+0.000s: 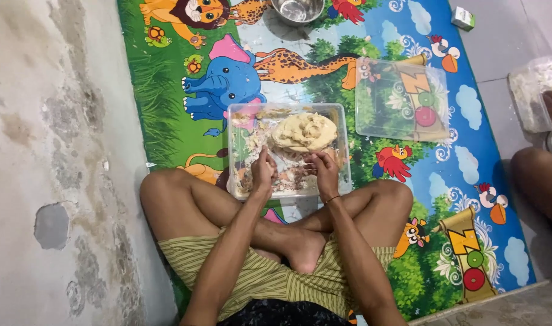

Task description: Kneading a large mass of dough and shaping it into small individual balls.

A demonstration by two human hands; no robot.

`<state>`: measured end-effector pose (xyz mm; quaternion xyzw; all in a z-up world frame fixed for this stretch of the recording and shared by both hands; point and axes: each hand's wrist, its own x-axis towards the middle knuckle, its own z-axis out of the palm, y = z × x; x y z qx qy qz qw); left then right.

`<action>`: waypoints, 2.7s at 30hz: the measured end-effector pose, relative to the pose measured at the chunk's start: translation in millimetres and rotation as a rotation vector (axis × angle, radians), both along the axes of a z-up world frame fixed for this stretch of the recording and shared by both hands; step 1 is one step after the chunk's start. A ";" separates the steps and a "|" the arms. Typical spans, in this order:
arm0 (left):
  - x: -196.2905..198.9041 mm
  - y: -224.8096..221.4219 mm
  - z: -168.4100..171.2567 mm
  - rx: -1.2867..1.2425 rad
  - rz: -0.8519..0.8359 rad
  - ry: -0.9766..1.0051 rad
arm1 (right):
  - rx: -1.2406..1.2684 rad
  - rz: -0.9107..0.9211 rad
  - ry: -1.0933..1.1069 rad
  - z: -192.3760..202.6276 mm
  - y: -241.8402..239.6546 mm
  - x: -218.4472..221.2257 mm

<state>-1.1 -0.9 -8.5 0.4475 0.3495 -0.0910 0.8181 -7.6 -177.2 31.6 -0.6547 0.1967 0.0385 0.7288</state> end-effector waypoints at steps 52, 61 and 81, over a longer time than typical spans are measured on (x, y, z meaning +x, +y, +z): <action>-0.4 -11.7 -22.5 -0.211 -0.087 0.048 | -0.370 0.252 -0.245 34.1 46.5 -32.8; -2.3 -14.3 -1.0 -0.166 -0.098 0.122 | -0.501 0.272 -0.518 34.5 38.0 -22.2; -6.2 1.1 34.8 0.164 -0.147 -0.211 | -0.106 0.280 -0.069 33.6 51.7 -29.6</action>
